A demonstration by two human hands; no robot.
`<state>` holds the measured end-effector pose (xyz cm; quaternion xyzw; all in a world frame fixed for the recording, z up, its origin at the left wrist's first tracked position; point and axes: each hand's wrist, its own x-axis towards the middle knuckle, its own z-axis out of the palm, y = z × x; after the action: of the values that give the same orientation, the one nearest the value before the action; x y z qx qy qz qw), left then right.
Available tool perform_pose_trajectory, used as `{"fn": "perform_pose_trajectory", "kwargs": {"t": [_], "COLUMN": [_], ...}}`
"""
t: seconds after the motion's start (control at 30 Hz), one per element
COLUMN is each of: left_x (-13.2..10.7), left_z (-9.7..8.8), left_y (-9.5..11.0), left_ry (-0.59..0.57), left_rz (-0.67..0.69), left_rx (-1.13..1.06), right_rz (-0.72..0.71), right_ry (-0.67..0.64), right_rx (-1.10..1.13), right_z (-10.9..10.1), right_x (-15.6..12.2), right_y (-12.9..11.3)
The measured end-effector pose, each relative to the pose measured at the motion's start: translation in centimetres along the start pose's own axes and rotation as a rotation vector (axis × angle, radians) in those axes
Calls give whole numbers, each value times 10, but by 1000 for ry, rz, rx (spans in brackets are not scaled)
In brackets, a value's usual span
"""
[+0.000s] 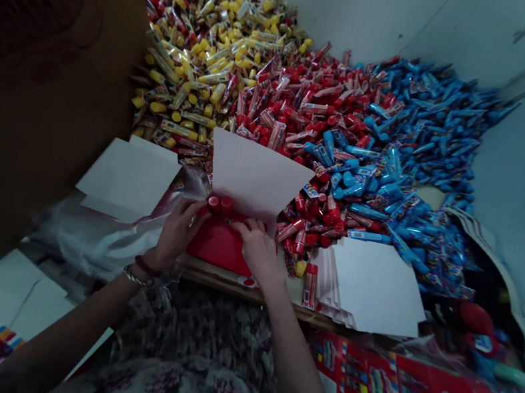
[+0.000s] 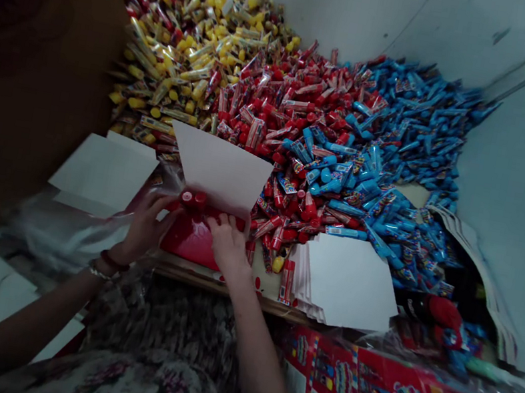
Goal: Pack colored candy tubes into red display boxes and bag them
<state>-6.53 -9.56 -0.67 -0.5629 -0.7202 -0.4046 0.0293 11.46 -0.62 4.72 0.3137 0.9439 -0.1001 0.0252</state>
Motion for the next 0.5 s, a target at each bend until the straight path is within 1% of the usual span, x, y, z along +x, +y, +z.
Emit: {"fn": "perform_pose_trajectory", "kwargs": {"t": [0.1,0.23,0.3,0.43,0.5], "left_x": [-4,-13,-14,-4,4], "left_z": [1,-1,-2,-2,-1], "left_y": [5,9,9,8,10], "left_ry": [-28,-134,-175,-268,-339], "left_rz": [3,1,-13,-75,-95], "left_rx": [93,182,200,202,242], "right_rz": [-50,-74,-97,-159,-150], "right_ry": [6,-46,-61,-133,-155], "right_rx": [-32,-65,-83,-93,-71], "right_z": [1,-1,-3,-4,-3], "right_x": [11,23,30,44,48], "right_y": [-6,-9,-11,-18,-21]}}
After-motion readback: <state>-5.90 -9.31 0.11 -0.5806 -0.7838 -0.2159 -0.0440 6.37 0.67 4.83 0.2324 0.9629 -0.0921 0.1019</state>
